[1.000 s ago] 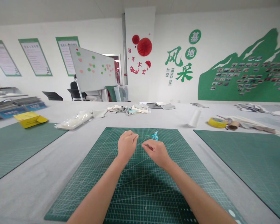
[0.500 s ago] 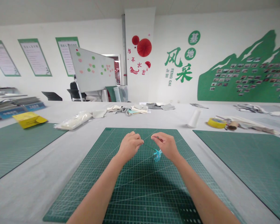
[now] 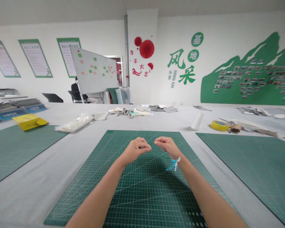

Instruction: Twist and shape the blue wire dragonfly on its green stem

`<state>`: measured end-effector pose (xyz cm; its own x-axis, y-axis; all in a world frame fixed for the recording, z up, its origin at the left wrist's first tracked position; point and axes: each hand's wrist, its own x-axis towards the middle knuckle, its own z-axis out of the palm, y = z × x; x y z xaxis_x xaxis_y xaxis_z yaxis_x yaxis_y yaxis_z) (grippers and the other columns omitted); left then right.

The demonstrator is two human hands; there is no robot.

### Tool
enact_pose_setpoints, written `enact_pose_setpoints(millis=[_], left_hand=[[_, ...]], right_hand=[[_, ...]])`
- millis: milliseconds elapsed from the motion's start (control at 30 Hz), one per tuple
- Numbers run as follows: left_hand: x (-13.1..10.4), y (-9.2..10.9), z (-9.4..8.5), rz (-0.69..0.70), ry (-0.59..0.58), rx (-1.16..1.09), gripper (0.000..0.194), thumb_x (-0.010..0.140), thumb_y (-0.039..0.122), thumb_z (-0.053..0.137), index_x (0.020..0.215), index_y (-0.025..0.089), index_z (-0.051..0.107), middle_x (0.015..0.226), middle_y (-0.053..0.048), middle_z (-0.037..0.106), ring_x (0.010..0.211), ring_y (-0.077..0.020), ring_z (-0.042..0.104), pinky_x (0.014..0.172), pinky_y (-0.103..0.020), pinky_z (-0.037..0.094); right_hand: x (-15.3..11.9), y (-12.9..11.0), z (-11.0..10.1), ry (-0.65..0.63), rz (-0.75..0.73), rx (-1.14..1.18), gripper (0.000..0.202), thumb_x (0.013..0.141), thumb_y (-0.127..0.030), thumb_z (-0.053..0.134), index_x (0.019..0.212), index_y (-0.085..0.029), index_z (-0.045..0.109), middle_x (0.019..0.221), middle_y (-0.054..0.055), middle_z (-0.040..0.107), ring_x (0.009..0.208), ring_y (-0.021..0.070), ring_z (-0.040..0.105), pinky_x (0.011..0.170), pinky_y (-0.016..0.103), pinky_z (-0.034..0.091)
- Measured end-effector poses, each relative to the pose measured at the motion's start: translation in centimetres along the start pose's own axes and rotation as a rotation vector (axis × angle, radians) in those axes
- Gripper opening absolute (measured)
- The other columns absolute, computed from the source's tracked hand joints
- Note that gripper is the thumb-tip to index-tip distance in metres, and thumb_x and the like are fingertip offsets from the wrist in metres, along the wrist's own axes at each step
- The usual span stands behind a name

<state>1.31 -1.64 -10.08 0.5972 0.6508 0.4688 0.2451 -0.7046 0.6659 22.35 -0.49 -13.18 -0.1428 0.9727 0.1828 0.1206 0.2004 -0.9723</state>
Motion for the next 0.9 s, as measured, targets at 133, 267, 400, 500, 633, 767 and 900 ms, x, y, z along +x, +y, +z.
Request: enact_pose_setpoints(millis=[133, 267, 400, 500, 633, 767, 900], left_hand=[[0.1, -0.7, 0.1, -0.061, 0.129, -0.08, 0.017, 0.08, 0.029, 0.057, 0.081, 0.019, 0.071, 0.079, -0.003, 0.061, 0.078, -0.0146, 0.056, 0.072, -0.026, 0.042], [0.2, -1.1, 0.1, -0.108, 0.238, -0.078, 0.018, 0.08, 0.029, 0.056, 0.08, 0.018, 0.07, 0.079, -0.003, 0.06, 0.074, -0.0139, 0.057, 0.069, -0.025, 0.043], [0.2, -1.4, 0.2, -0.157, 0.327, -0.02, 0.016, 0.079, 0.026, 0.055, 0.077, 0.018, 0.07, 0.076, -0.002, 0.061, 0.074, -0.0139, 0.057, 0.069, -0.026, 0.044], [0.2, -1.7, 0.2, -0.196, 0.401, 0.055, 0.016, 0.079, 0.024, 0.055, 0.077, 0.019, 0.069, 0.074, -0.001, 0.061, 0.072, -0.0132, 0.057, 0.067, -0.025, 0.043], [0.1, -2.1, 0.1, -0.218, 0.471, 0.16, 0.015, 0.079, 0.023, 0.055, 0.074, 0.019, 0.068, 0.073, 0.0, 0.061, 0.072, -0.0124, 0.057, 0.069, -0.025, 0.042], [-0.1, -2.3, 0.2, -0.213, 0.485, 0.305, 0.017, 0.081, 0.023, 0.052, 0.074, 0.019, 0.067, 0.074, 0.0, 0.061, 0.074, -0.0131, 0.055, 0.071, -0.026, 0.041], [-0.3, -1.9, 0.3, -0.171, 0.454, 0.494, 0.021, 0.084, 0.023, 0.047, 0.079, 0.019, 0.067, 0.076, -0.002, 0.059, 0.078, -0.0155, 0.051, 0.074, -0.03, 0.039]], right_hand=[[0.1, 0.6, 1.2, 0.013, 0.032, 0.026, 0.029, 0.061, -0.04, 0.07, 0.071, -0.014, 0.063, 0.044, -0.008, 0.038, 0.039, 0.0038, 0.023, 0.038, 0.02, 0.016], [-0.2, 0.9, 2.6, 0.0, -0.005, 0.015, 0.024, 0.065, -0.038, 0.067, 0.072, -0.015, 0.064, 0.049, -0.006, 0.043, 0.041, 0.0048, 0.027, 0.04, 0.02, 0.02], [-0.4, 1.2, 3.8, -0.018, -0.08, -0.107, 0.021, 0.07, -0.036, 0.062, 0.067, -0.016, 0.062, 0.05, -0.006, 0.04, 0.046, 0.0071, 0.031, 0.044, 0.021, 0.024], [-0.6, 1.0, 4.5, -0.013, -0.148, -0.224, 0.019, 0.072, -0.034, 0.059, 0.066, -0.016, 0.062, 0.05, -0.006, 0.038, 0.048, 0.0082, 0.032, 0.047, 0.021, 0.026], [-1.4, 0.2, 5.4, -0.022, -0.234, -0.374, 0.016, 0.076, -0.029, 0.056, 0.067, -0.018, 0.064, 0.05, -0.005, 0.043, 0.049, 0.0093, 0.036, 0.048, 0.021, 0.027], [-2.3, -0.9, 6.0, -0.008, -0.322, -0.488, 0.016, 0.08, -0.025, 0.053, 0.07, -0.019, 0.064, 0.054, -0.004, 0.052, 0.051, 0.0103, 0.044, 0.051, 0.021, 0.031], [-2.8, -1.8, 6.0, -0.001, -0.42, -0.563, 0.017, 0.083, -0.023, 0.05, 0.074, -0.02, 0.065, 0.066, -0.002, 0.063, 0.061, 0.012, 0.054, 0.059, 0.022, 0.037]])
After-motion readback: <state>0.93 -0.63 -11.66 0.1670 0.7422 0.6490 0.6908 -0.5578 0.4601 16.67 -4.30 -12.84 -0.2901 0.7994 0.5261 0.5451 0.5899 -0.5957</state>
